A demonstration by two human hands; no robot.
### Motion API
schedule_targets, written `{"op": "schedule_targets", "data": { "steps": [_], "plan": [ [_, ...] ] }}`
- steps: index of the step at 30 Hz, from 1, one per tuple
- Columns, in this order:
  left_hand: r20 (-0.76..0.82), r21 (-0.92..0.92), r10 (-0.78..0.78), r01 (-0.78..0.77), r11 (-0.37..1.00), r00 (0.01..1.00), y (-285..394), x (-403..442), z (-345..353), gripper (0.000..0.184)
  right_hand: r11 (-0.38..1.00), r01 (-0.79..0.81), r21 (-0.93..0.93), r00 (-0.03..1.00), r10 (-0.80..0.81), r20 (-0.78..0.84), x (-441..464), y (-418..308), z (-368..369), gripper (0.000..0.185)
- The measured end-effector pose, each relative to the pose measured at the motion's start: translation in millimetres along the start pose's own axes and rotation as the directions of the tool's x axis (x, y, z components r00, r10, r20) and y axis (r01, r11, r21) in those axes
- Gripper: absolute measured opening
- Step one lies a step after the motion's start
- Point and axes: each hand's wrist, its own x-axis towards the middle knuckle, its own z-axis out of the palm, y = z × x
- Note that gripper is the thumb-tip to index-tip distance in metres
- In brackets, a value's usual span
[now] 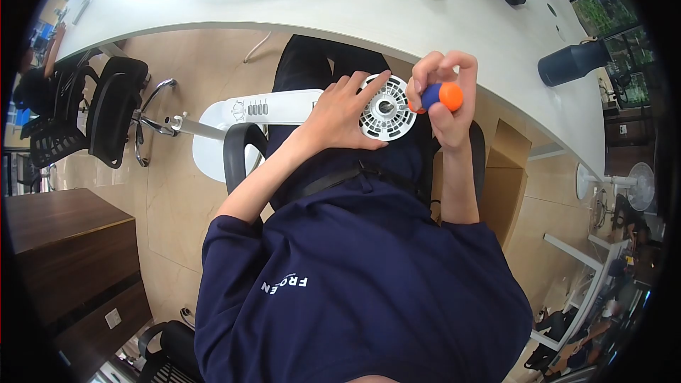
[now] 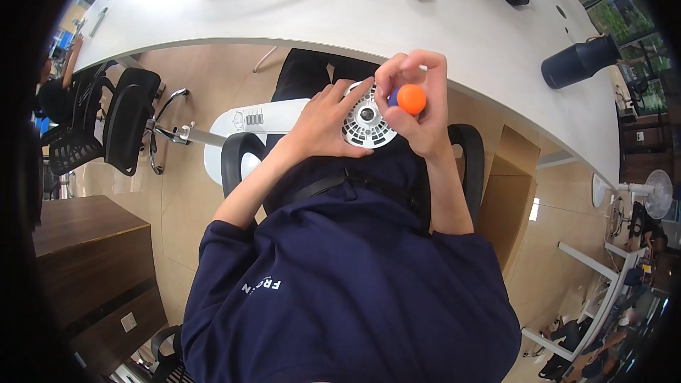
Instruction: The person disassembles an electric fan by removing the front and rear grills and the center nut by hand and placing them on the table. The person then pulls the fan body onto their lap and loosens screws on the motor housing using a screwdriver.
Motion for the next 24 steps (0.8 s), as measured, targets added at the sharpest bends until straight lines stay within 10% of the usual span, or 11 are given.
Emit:
{"op": "schedule_targets", "data": {
  "steps": [5,7,10,16,24],
  "plan": [
    [-0.006,-0.016,0.000,0.000,1.000,1.000,-1,0,1,0.116,0.982,0.157,-0.107,0.987,-0.158,-0.002,4,0,-2,0.034],
    [-0.020,-0.001,0.012,-0.012,1.000,1.000,-2,-1,2,0.116,0.989,-0.146,-0.020,0.989,0.146,0.001,-1,-13,-5,0.045],
    [-0.014,-0.001,0.009,-0.009,1.000,1.000,-1,0,1,0.116,0.977,-0.198,0.083,0.979,0.201,-0.038,0,-23,-1,0.046],
    [-0.002,0.000,0.000,0.000,1.000,1.000,1,0,-1,0.116,0.993,0.109,-0.044,0.994,-0.108,0.035,1,2,-5,0.048],
    [-0.013,-0.010,0.005,-0.005,1.000,1.000,0,0,1,0.116,0.995,-0.079,0.068,0.997,0.080,-0.020,-3,-8,-6,0.043]
  ]
}}
